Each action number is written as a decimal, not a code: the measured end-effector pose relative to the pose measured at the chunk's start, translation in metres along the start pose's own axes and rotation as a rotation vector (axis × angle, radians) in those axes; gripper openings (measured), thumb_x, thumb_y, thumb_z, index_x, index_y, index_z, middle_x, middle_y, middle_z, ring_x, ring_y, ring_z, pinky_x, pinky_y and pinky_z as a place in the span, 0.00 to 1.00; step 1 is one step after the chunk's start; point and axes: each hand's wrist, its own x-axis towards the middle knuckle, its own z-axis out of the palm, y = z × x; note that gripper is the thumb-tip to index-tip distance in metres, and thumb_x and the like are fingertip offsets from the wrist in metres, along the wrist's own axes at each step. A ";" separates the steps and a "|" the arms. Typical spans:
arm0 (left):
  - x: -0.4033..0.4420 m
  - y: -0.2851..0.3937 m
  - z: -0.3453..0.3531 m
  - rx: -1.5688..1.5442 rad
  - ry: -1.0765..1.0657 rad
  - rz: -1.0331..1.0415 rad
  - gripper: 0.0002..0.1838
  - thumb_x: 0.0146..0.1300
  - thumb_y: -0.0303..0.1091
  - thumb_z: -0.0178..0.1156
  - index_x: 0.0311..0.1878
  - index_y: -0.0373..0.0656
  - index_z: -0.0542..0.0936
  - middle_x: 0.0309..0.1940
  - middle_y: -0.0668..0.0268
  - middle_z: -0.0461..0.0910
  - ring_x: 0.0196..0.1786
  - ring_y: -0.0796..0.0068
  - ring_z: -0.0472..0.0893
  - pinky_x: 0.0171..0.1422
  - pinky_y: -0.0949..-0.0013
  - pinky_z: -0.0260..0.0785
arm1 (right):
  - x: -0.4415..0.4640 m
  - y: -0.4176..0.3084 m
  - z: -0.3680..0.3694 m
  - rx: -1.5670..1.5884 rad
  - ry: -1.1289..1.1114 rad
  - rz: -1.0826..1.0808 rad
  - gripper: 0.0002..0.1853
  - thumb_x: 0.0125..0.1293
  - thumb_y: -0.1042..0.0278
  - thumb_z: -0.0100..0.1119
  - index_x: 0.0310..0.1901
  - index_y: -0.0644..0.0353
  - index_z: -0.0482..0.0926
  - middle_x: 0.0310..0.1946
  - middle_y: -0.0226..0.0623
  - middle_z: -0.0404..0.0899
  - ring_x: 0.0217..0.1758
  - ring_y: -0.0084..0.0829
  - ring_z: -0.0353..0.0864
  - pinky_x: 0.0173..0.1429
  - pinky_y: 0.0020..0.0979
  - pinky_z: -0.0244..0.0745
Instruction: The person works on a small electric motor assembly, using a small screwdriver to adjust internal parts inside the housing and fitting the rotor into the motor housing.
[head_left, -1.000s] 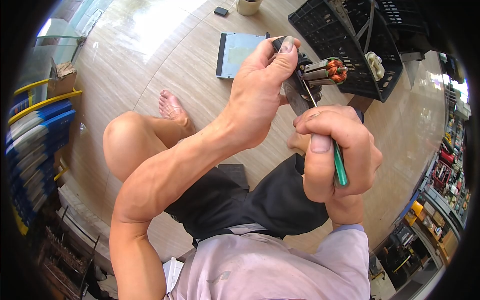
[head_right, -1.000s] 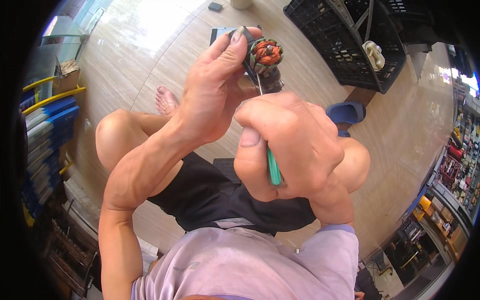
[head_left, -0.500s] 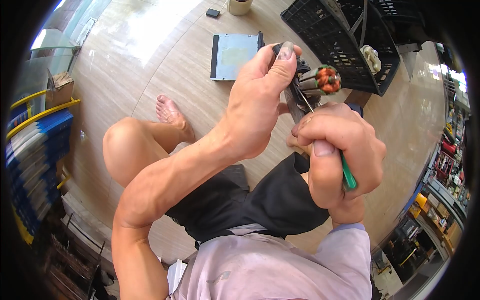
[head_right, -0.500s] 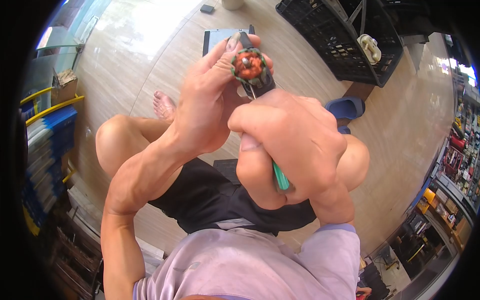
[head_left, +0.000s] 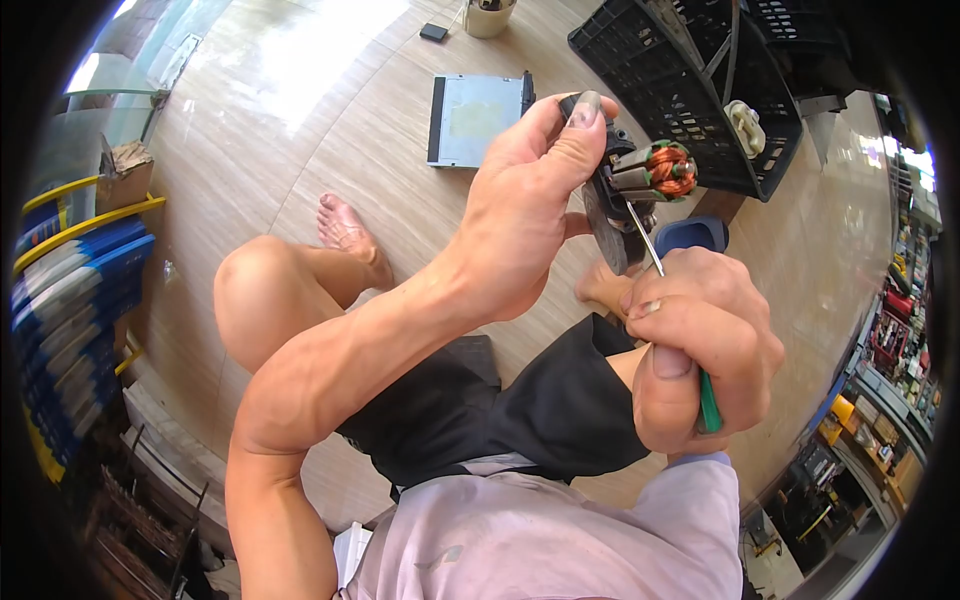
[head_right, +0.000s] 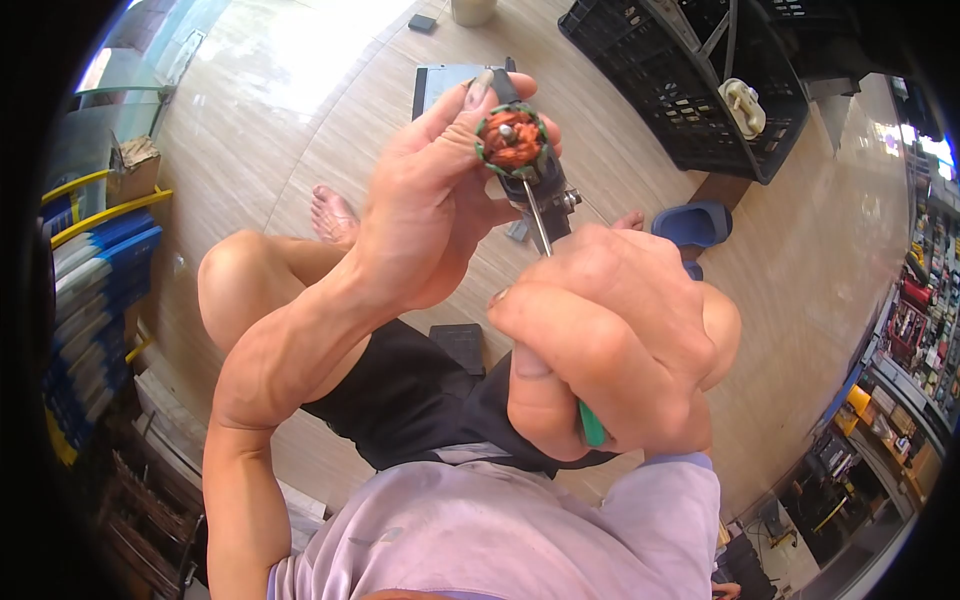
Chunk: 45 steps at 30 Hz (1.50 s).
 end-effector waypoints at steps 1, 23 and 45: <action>0.000 0.000 0.000 -0.010 0.005 -0.004 0.20 0.83 0.44 0.49 0.67 0.42 0.72 0.51 0.62 0.82 0.54 0.74 0.81 0.56 0.62 0.77 | 0.000 -0.001 0.000 -0.019 -0.014 -0.012 0.07 0.63 0.74 0.54 0.38 0.68 0.78 0.24 0.43 0.79 0.24 0.35 0.78 0.32 0.34 0.73; 0.001 -0.002 0.000 -0.083 0.009 -0.055 0.21 0.80 0.39 0.48 0.70 0.43 0.71 0.54 0.61 0.83 0.57 0.69 0.83 0.60 0.55 0.79 | -0.002 0.028 -0.026 0.141 0.187 0.146 0.33 0.85 0.45 0.34 0.48 0.73 0.79 0.31 0.45 0.77 0.36 0.35 0.75 0.44 0.37 0.75; -0.001 -0.003 -0.026 0.164 -0.187 -0.210 0.26 0.80 0.52 0.46 0.67 0.43 0.76 0.56 0.69 0.79 0.57 0.74 0.79 0.57 0.60 0.76 | 0.031 0.040 -0.024 0.219 -0.348 0.603 0.23 0.71 0.66 0.71 0.61 0.72 0.80 0.49 0.40 0.87 0.41 0.23 0.86 0.45 0.23 0.82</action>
